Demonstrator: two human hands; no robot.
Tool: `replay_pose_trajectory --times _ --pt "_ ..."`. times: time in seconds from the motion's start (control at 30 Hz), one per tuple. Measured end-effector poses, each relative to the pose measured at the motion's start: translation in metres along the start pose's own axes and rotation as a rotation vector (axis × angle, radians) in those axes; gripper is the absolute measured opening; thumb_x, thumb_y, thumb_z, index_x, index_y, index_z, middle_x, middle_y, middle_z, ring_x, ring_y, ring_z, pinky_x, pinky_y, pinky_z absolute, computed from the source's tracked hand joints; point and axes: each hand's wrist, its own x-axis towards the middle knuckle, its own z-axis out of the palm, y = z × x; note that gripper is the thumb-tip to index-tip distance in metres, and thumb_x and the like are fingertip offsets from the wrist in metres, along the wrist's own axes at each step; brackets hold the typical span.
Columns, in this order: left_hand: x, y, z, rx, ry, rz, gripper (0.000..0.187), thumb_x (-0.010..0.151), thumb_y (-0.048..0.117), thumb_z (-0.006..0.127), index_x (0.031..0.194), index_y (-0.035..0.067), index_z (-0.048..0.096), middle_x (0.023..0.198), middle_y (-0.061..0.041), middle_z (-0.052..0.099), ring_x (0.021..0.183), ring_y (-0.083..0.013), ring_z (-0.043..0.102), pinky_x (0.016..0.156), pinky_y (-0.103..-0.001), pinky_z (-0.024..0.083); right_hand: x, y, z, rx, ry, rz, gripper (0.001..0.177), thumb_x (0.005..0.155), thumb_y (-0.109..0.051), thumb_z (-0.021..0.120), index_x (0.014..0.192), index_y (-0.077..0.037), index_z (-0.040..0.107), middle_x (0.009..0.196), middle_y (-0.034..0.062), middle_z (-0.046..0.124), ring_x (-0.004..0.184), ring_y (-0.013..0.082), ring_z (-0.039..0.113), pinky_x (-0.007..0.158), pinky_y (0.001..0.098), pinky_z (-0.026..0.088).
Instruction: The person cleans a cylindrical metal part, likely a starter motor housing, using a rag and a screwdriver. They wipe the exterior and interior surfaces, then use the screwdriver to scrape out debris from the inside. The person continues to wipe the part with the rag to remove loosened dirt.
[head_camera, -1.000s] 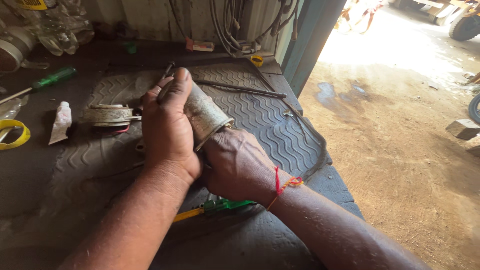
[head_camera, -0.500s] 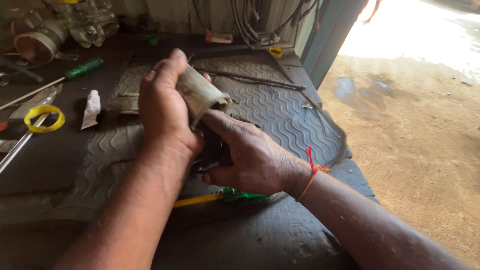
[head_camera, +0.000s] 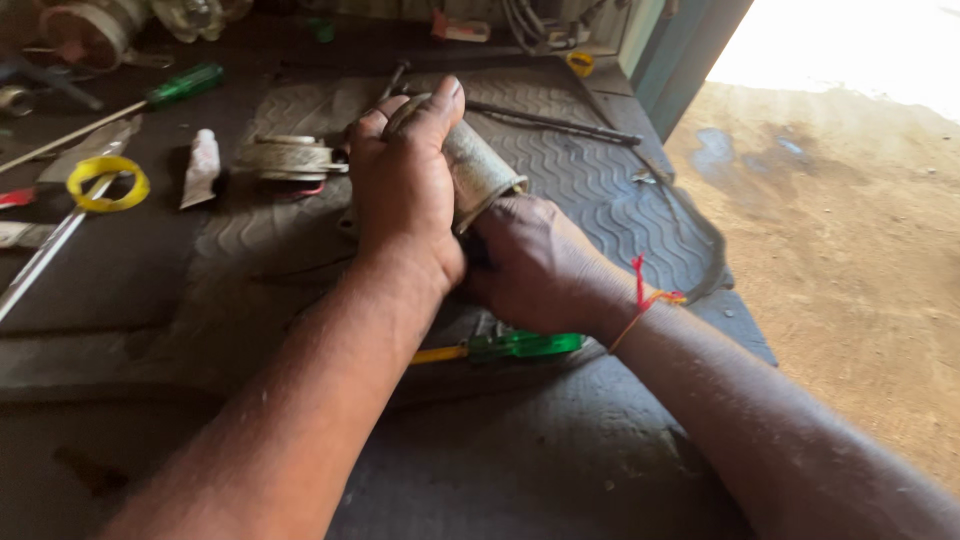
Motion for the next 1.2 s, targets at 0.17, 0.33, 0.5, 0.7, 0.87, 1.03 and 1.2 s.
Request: replay_pose_trajectory --times 0.17,0.33,0.5,0.7,0.87,1.03,1.2 --pt "0.02 0.017 -0.013 0.047 -0.038 0.063 0.028 0.083 0.028 0.078 0.089 0.004 0.064 0.086 -0.005 0.065 0.08 -0.0184 0.064 0.073 -0.038 0.057 0.003 -0.015 0.001 0.073 0.11 -0.154 0.038 0.081 -0.012 0.068 0.116 0.0 0.061 0.107 0.0229 0.069 0.105 0.0438 0.065 0.085 0.0495 0.053" --pt "0.037 0.036 -0.029 0.063 0.083 0.042 0.03 0.082 0.033 0.075 0.093 0.005 0.072 0.084 -0.004 0.069 0.076 -0.0185 0.069 0.07 -0.037 0.061 -0.005 -0.024 -0.008 0.073 0.289 -0.348 0.047 0.083 -0.004 0.062 0.129 0.0 0.06 0.121 0.0241 0.065 0.114 0.0415 0.064 0.096 0.0454 0.053" --pt "0.046 0.043 -0.035 -0.178 0.07 0.014 0.038 0.085 0.034 0.074 0.099 0.0 0.063 0.087 -0.009 0.064 0.075 -0.0292 0.071 0.07 -0.05 0.065 -0.006 0.025 -0.031 -0.113 0.528 -0.001 0.031 0.092 -0.005 0.064 0.121 -0.01 0.073 0.115 0.0134 0.073 0.113 0.0329 0.069 0.1 0.0401 0.055" --pt "0.045 0.027 -0.029 -0.219 0.071 -0.134 0.04 0.088 0.04 0.072 0.109 0.005 0.068 0.096 -0.004 0.068 0.082 -0.0186 0.068 0.076 -0.04 0.059 -0.015 0.066 -0.058 -0.74 0.577 0.142 0.049 0.089 -0.016 0.074 0.135 -0.002 0.064 0.133 0.018 0.065 0.126 0.0393 0.061 0.099 0.0441 0.05" --pt "0.037 0.021 -0.025 -0.316 -0.003 -0.32 0.036 0.092 0.041 0.066 0.107 0.008 0.063 0.095 -0.006 0.067 0.082 -0.0218 0.069 0.077 -0.043 0.06 -0.012 0.027 -0.059 -0.239 0.322 0.454 0.073 0.081 -0.026 0.081 0.148 -0.016 0.052 0.139 0.0128 0.06 0.119 0.03 0.064 0.106 0.0383 0.05" --pt "0.019 0.017 -0.019 -0.268 -0.171 -0.449 0.036 0.098 0.041 0.058 0.109 0.006 0.062 0.098 -0.009 0.07 0.085 -0.0238 0.071 0.08 -0.043 0.061 -0.003 0.0 -0.044 0.077 0.373 -0.272 0.106 0.067 -0.026 0.091 0.152 0.001 0.035 0.152 0.0239 0.045 0.139 0.0392 0.048 0.116 0.0427 0.04" --pt "0.004 0.013 -0.009 -0.188 -0.334 -0.528 0.032 0.103 0.035 0.052 0.117 0.008 0.062 0.107 -0.009 0.072 0.092 -0.022 0.072 0.085 -0.041 0.061 -0.003 0.0 -0.04 -0.131 0.364 -0.347 0.082 0.07 -0.019 0.096 0.14 -0.006 0.054 0.144 0.0173 0.061 0.131 0.0335 0.061 0.111 0.0403 0.047"
